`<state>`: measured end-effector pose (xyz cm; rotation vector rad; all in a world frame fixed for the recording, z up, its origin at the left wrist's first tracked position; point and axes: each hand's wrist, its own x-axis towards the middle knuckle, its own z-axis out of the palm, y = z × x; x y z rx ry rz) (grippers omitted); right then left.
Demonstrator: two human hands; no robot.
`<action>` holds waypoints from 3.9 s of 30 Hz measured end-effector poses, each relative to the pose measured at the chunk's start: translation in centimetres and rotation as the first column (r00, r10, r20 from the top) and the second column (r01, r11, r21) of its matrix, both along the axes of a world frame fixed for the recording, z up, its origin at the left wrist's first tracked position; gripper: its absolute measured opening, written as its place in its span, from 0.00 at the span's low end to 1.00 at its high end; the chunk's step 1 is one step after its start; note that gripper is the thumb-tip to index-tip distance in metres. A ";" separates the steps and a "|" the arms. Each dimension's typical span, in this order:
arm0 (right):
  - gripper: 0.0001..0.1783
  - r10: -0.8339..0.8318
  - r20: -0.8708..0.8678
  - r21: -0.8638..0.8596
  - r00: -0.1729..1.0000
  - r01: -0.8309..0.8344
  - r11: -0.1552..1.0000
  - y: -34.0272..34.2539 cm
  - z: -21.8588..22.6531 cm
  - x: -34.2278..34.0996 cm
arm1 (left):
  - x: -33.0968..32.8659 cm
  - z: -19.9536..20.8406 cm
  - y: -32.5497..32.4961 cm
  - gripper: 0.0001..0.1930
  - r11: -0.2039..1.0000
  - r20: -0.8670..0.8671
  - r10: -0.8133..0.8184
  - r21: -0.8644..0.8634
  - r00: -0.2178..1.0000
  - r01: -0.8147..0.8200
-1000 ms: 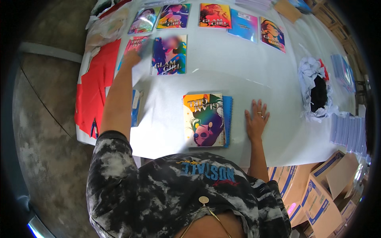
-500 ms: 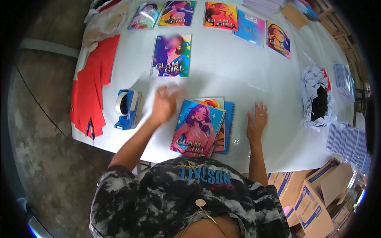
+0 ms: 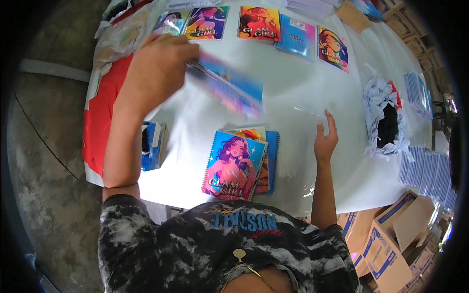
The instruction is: The person places spiral-bound notebooks into clear plastic bags and seals them using a tape dispenser. They repeat this process for several notebooks, stacking the sealed packages on the table.
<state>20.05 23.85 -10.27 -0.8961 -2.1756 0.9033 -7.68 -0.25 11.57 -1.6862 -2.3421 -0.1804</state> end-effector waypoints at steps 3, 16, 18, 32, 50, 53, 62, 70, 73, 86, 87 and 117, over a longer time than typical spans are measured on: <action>0.20 0.021 -0.124 0.012 0.992 -0.020 1.000 2.6 1.2 -5.5 | 5.1 -2.3 2.3 0.07 0.962 -0.235 -0.233 -0.195 0.944 0.189; 0.32 0.263 0.185 0.170 0.947 -0.294 0.940 10.3 -2.2 -31.4 | -14.9 -22.4 9.2 0.26 0.882 0.128 0.157 0.428 0.979 -0.198; 0.33 0.268 0.375 0.137 0.887 -0.339 0.931 8.8 -3.9 -32.8 | -24.1 -22.9 7.4 0.32 0.812 0.149 0.553 0.121 0.820 -0.571; 0.27 0.224 0.478 0.286 0.849 -0.392 0.875 4.6 -2.4 -13.0 | -16.8 -21.4 0.5 0.41 0.382 0.182 0.924 -0.400 0.336 -0.833; 0.10 0.356 -0.349 0.031 0.867 -0.368 0.929 -2.0 7.9 -8.9 | 3.9 -7.1 -9.2 0.18 0.086 0.686 -0.391 0.691 0.613 -0.718; 0.09 0.202 -0.578 -0.103 0.790 -0.317 0.943 -3.7 8.5 -6.2 | 9.3 -15.8 -11.2 0.19 0.531 0.684 0.370 0.399 0.628 -0.748; 0.13 0.714 -0.377 0.255 0.591 -0.674 0.693 -8.5 4.3 -2.0 | 12.1 -18.2 -9.6 0.12 0.554 0.732 0.360 0.332 0.579 -0.764; 0.17 0.653 0.220 0.307 0.725 -0.687 0.659 -2.9 -0.7 -5.6 | -4.3 -17.0 1.8 0.19 0.647 0.578 0.396 0.375 0.714 -0.663; 0.22 0.189 0.285 0.342 0.940 -0.283 0.896 2.9 0.1 -12.8 | -13.8 -21.0 7.0 0.34 0.517 0.593 0.650 0.115 0.476 -0.849; 0.15 -0.097 -0.061 -0.285 0.993 0.076 0.956 13.9 0.6 -8.6 | -11.6 -20.6 7.2 0.21 0.647 0.989 -0.132 0.031 -0.072 -0.762; 0.16 -0.126 -0.195 -0.421 0.973 0.033 0.906 12.6 2.3 -7.0 | -8.0 -17.3 4.9 0.20 0.663 0.960 -0.261 0.099 -0.105 -0.742; 0.21 -0.291 0.424 0.575 0.858 -0.007 0.818 25.0 -8.9 -11.2 | 19.7 -21.1 -7.3 0.34 0.934 0.443 0.356 -0.140 0.823 -0.329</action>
